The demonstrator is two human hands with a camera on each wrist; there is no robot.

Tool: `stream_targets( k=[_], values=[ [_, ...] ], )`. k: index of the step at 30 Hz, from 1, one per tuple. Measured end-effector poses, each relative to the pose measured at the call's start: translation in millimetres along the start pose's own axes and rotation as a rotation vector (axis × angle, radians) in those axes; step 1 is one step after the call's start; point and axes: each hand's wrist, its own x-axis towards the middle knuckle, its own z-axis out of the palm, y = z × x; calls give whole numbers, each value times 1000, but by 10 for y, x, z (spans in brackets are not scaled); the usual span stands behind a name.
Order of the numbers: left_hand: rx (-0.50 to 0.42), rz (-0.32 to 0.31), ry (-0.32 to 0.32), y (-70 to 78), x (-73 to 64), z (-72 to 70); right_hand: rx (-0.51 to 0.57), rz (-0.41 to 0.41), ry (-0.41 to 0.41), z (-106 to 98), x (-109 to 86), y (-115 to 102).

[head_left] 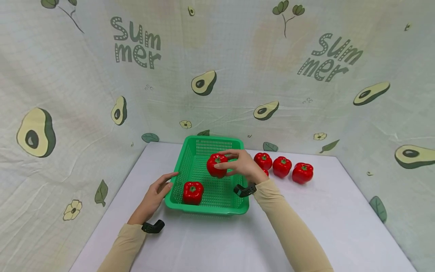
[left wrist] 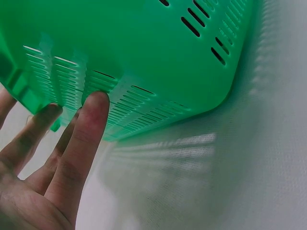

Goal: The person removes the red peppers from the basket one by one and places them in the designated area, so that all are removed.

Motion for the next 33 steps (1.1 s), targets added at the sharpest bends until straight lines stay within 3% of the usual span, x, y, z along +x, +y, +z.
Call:
stream_targets(
  k=[15,33],
  values=[
    [-12,-11,-6,-12,10,-1,-50,-20,36,-294,-236,-144],
    [-18,-42,16,15,6,20,-140,-3,131,-681,-534,-106]
  ],
)
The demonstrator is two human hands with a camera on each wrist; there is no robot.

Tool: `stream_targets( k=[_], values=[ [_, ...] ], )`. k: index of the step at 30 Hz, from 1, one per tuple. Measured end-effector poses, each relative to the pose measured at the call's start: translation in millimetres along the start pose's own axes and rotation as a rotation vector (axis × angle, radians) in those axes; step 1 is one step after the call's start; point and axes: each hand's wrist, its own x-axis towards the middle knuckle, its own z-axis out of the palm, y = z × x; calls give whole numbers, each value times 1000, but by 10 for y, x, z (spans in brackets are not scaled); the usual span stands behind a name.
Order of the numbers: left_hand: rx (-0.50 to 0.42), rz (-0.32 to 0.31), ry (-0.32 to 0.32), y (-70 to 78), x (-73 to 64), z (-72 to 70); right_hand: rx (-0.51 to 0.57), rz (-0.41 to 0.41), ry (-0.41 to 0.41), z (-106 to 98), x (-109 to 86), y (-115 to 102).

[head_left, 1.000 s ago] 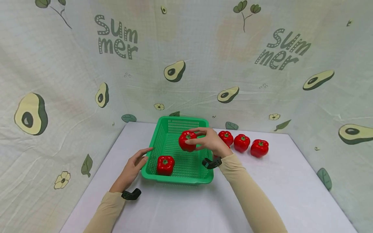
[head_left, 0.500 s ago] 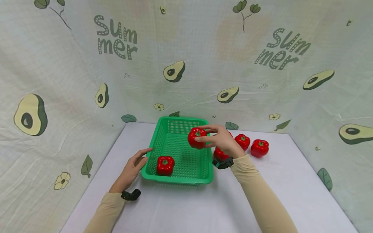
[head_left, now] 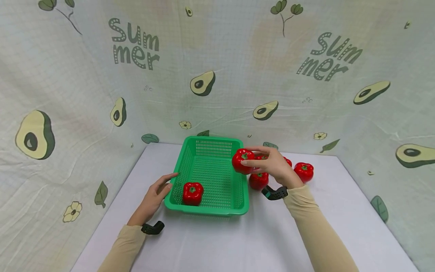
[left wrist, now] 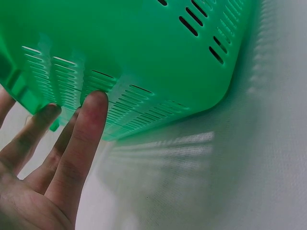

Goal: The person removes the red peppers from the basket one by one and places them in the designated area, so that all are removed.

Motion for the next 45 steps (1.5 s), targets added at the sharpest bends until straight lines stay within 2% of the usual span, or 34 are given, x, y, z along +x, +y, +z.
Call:
stream_targets(
  k=[10,17,24,32,45],
  values=[
    [9,28,-20,-19,5,-11,15,19,49,-208,-138,78],
    [-1,16,-4,-6,4,-9,-33,38,94,-384,-275,115],
    [3,27,-8,3,-6,-2,-55,47,144,-514,-386,293],
    [-7,37,-9,-7,-6,1,-74,97,193,-618,-481,452],
    [11,19,-3,-14,2,-2,-35,145,262,-659,-547,826]
  ],
)
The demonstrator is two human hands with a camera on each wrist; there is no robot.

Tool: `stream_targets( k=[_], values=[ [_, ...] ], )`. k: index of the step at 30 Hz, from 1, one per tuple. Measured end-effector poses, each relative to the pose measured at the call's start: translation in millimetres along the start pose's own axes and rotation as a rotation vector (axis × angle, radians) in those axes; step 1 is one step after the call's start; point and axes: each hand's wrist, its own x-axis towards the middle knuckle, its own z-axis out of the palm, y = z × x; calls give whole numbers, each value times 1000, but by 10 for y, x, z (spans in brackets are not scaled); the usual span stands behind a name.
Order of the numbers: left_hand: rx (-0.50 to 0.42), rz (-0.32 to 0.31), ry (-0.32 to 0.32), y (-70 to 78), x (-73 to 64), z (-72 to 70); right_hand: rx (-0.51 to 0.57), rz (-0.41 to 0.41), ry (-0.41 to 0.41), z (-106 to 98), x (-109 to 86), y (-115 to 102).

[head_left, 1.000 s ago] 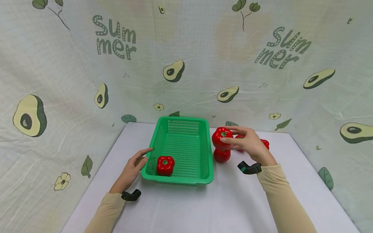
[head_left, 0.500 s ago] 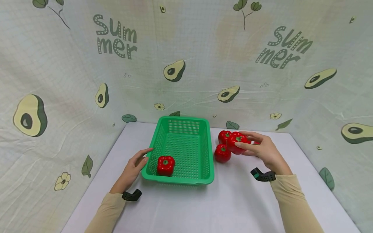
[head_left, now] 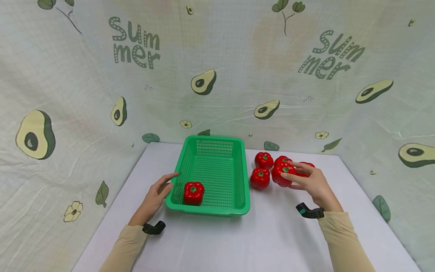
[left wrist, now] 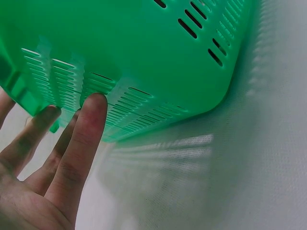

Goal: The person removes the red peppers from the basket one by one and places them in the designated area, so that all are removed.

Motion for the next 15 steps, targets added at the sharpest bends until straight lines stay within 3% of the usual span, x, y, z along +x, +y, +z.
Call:
stream_targets(
  k=[15],
  values=[
    [11,-1,-3,-8,1,-4,27,57,5,85,119,337]
  ],
)
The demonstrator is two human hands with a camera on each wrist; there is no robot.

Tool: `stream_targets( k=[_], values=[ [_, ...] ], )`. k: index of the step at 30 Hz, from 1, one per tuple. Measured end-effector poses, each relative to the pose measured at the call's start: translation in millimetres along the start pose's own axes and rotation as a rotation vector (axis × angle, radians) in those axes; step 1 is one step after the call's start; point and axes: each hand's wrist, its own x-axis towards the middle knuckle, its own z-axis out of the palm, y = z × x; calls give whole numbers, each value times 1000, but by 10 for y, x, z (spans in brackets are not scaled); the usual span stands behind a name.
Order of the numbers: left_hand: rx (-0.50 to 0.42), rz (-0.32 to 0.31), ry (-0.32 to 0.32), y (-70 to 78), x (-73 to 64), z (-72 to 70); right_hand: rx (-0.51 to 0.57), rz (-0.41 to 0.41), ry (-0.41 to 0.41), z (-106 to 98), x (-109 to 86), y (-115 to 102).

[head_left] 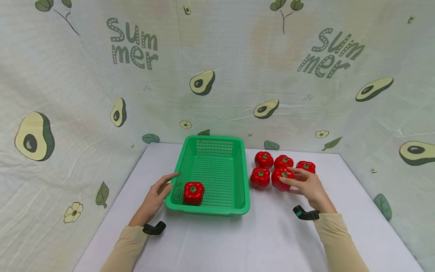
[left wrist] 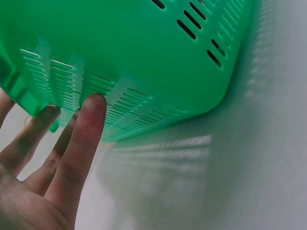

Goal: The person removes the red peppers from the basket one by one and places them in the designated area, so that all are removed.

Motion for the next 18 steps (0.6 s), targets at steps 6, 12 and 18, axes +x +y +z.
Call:
stream_targets(
  k=[6,12,18],
  values=[
    [12,4,2,-6,-3,2,6,43,-2,22,23,96],
    [9,12,-7,-9,-9,2,24,79,-8,64,50,170],
    [-4,16,-1,-9,-8,2,28,82,-11,85,58,200]
  ],
)
